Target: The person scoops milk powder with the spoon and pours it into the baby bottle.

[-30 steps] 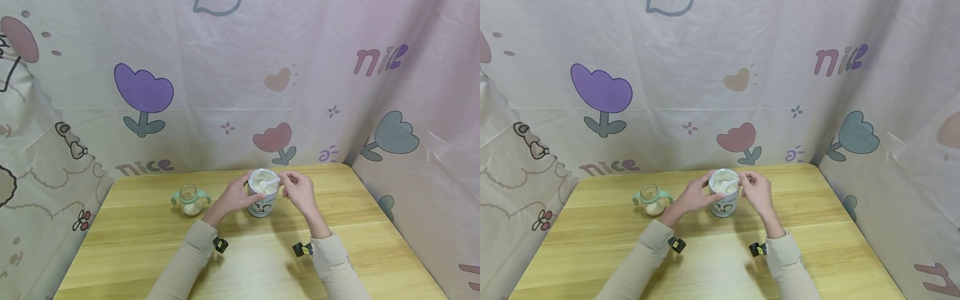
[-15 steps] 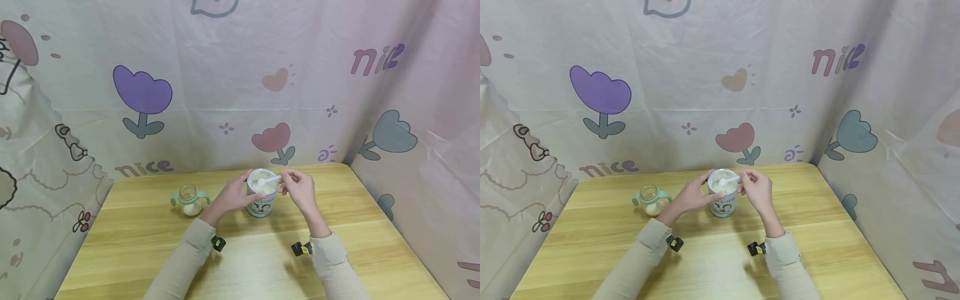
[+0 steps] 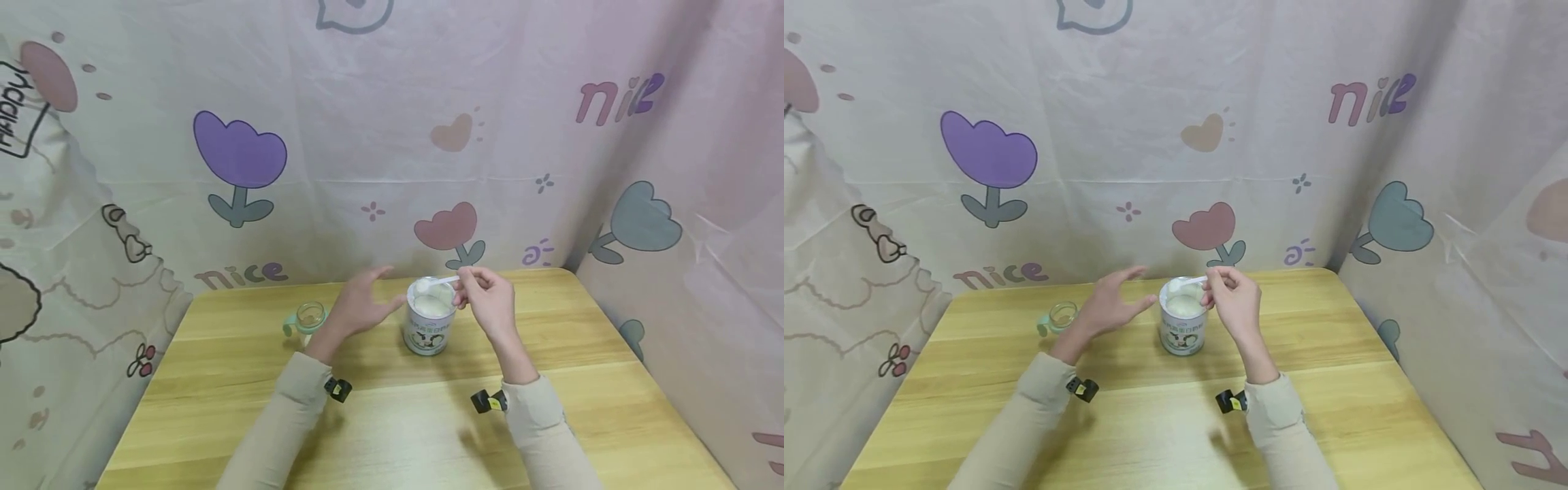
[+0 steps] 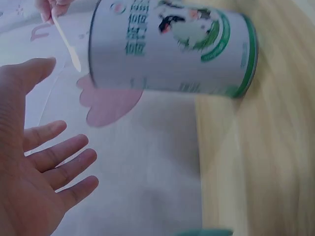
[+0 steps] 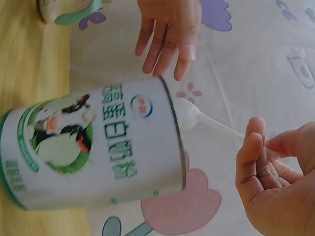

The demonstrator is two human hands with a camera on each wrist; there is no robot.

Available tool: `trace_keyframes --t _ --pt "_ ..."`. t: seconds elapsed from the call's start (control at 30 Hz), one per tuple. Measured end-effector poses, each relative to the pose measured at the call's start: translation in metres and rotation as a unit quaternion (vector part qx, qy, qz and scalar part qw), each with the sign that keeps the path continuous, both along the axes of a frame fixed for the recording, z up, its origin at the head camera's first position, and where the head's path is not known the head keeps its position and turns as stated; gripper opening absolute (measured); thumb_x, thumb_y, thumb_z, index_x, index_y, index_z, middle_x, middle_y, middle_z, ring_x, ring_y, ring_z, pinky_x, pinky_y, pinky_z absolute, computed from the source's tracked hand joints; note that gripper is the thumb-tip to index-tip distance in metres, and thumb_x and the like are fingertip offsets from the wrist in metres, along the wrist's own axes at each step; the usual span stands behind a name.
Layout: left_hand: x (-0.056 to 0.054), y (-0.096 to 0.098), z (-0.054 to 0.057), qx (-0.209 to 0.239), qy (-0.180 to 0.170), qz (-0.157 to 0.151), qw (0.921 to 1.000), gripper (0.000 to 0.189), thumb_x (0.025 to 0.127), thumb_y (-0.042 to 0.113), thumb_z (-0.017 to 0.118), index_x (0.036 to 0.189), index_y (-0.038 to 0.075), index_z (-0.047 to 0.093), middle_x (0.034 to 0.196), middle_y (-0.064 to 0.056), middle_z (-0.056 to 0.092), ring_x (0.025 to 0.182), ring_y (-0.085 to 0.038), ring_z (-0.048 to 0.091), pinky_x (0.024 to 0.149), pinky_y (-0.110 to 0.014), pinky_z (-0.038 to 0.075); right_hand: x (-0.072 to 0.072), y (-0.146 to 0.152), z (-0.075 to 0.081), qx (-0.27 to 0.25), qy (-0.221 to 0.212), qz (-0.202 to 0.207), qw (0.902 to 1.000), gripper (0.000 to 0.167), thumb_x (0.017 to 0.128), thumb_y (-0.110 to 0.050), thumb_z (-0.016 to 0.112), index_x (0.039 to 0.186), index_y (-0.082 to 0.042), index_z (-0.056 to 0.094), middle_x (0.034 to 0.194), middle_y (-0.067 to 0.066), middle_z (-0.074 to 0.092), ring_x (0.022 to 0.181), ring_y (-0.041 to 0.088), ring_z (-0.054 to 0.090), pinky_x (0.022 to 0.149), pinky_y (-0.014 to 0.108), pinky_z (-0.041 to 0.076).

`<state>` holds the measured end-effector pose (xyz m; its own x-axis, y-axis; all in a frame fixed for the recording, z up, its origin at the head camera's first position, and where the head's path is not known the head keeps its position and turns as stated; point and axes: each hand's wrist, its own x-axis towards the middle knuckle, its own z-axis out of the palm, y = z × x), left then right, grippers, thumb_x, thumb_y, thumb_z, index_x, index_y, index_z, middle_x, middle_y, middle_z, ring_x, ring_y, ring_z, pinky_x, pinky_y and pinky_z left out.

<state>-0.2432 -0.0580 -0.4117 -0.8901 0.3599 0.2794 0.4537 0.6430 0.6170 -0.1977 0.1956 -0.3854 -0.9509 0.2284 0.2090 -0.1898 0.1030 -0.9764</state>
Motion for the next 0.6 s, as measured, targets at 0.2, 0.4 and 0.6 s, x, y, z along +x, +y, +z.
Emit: trace_keyframes --t 0.2,0.4,0.6 --pt "0.003 -0.024 0.002 0.007 0.007 0.023 0.9997 0.067 0.094 0.045 0.077 0.152 0.018 0.056 0.153 -0.008 0.06 0.144 -0.033 0.054 0.12 -0.056 0.044 -0.003 -0.019 0.006 -0.017 0.016 0.023 0.9995 0.021 0.104 -0.014 0.068 0.108 0.006 0.072 0.072 -0.003 0.072 0.054 0.008 0.066 0.056 0.023 0.059" --pt "0.01 -0.049 0.001 0.009 -0.004 0.042 0.999 0.067 0.095 0.048 0.075 0.153 0.021 0.055 0.157 -0.008 0.056 0.147 -0.034 0.05 0.122 -0.058 0.04 -0.006 -0.042 0.005 -0.034 0.022 0.054 0.9978 0.019 0.104 -0.011 0.067 0.106 0.007 0.072 0.072 -0.001 0.072 0.053 0.007 0.065 0.054 0.022 0.058" --pt "0.016 -0.071 -0.001 -0.002 -0.001 0.052 0.9987 0.07 0.095 0.055 0.072 0.153 0.02 0.055 0.158 -0.009 0.055 0.148 -0.037 0.048 0.122 -0.06 0.039 -0.009 -0.065 0.004 -0.044 0.032 0.07 0.9961 0.019 0.104 -0.009 0.066 0.106 0.009 0.072 0.074 0.008 0.073 0.051 0.008 0.064 0.052 0.021 0.057"
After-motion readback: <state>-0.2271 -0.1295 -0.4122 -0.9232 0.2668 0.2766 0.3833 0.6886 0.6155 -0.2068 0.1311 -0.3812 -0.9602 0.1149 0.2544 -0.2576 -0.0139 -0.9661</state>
